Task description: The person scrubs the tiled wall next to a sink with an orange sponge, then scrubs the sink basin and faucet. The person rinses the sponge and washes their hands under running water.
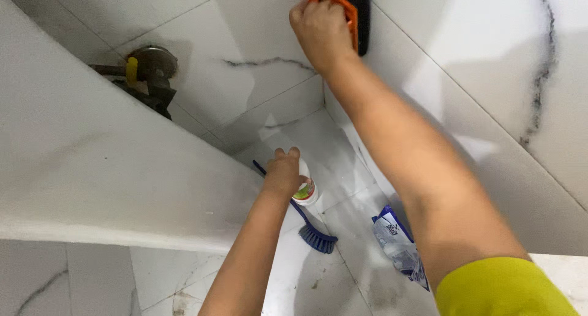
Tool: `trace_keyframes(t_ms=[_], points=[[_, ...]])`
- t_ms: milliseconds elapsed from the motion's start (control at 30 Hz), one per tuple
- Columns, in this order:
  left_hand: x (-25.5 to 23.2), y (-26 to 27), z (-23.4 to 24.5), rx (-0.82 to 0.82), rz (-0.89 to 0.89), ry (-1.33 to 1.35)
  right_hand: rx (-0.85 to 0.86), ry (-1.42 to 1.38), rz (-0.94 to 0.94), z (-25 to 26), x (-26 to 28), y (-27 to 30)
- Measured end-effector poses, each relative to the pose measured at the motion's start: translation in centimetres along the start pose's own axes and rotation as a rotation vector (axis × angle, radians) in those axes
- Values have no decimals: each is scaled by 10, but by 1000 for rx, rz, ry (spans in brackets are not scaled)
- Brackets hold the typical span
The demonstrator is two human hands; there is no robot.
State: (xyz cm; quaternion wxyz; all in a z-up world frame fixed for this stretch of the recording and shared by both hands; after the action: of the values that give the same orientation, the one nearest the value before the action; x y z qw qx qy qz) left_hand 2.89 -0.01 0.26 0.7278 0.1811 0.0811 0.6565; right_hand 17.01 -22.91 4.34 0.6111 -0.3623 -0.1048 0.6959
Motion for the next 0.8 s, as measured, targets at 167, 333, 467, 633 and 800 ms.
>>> trace_keyframes(t_ms=[167,333,467,633,800], points=[[-8,6,-5,-63,-52,-12,386,-283,112,-50,77,74],[4,1,-16,-46,-74,-21,532,-497,119,-101,178,217],[-1,2,-20,-3,-47,-1,702,-416,188,-91,205,292],[-4,5,-17,-72,-157,-72,965,-340,146,-40,198,340],[0,3,-8,13,-105,-62,966,-340,126,-17,194,367]])
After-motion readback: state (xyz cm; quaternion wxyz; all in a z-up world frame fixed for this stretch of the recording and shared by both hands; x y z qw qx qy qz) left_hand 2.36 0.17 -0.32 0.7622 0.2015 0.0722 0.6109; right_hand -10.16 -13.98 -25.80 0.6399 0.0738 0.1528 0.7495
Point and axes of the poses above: each hand's wrist, its own y-axis away from the middle knuckle, its own z-axis out of the back of the hand, x = y × z, the point moved 2 cm from there along -y, towards the middle knuckle, and after that the axes turned 14 degrees about z, right-handed, at the moved point
